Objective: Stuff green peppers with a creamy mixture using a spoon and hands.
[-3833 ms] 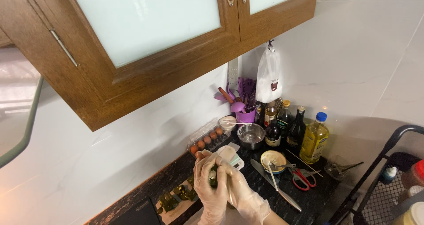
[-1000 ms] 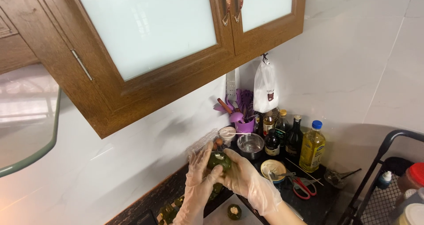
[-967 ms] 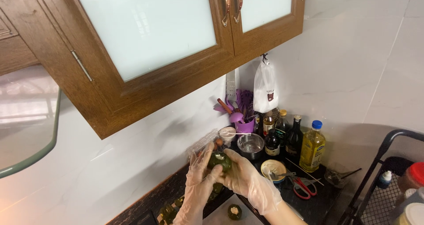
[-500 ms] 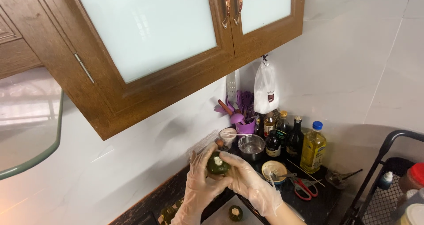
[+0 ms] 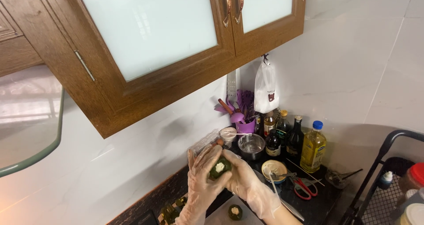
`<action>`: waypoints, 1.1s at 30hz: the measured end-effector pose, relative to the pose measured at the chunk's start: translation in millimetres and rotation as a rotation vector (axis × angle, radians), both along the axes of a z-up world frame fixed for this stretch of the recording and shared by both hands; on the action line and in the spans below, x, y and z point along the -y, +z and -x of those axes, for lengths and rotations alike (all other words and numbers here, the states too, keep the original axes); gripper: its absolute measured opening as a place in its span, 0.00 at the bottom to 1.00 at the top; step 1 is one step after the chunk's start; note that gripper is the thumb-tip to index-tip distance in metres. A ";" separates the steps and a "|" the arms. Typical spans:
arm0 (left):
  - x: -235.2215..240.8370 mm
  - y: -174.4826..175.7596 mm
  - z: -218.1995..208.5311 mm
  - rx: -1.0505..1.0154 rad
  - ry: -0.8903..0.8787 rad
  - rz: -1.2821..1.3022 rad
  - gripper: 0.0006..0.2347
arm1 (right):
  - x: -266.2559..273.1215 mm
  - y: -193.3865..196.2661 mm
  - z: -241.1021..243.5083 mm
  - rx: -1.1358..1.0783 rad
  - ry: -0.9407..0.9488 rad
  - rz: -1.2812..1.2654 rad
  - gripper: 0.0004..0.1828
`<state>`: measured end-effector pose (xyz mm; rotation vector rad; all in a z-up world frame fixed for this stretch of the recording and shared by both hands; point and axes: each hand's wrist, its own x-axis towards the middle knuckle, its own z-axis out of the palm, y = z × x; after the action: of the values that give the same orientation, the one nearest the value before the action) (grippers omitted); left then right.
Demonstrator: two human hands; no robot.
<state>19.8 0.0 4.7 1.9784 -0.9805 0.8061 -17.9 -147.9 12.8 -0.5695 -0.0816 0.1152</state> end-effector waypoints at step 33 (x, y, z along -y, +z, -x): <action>8.3 1.7 -1.9 -0.920 -0.444 0.899 0.38 | -33.8 5.0 26.0 0.177 -0.221 -0.078 0.34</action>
<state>21.6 -8.4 6.3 1.0516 -0.3437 -0.0077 -43.8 -114.1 17.8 -0.5062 -0.1937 -0.1537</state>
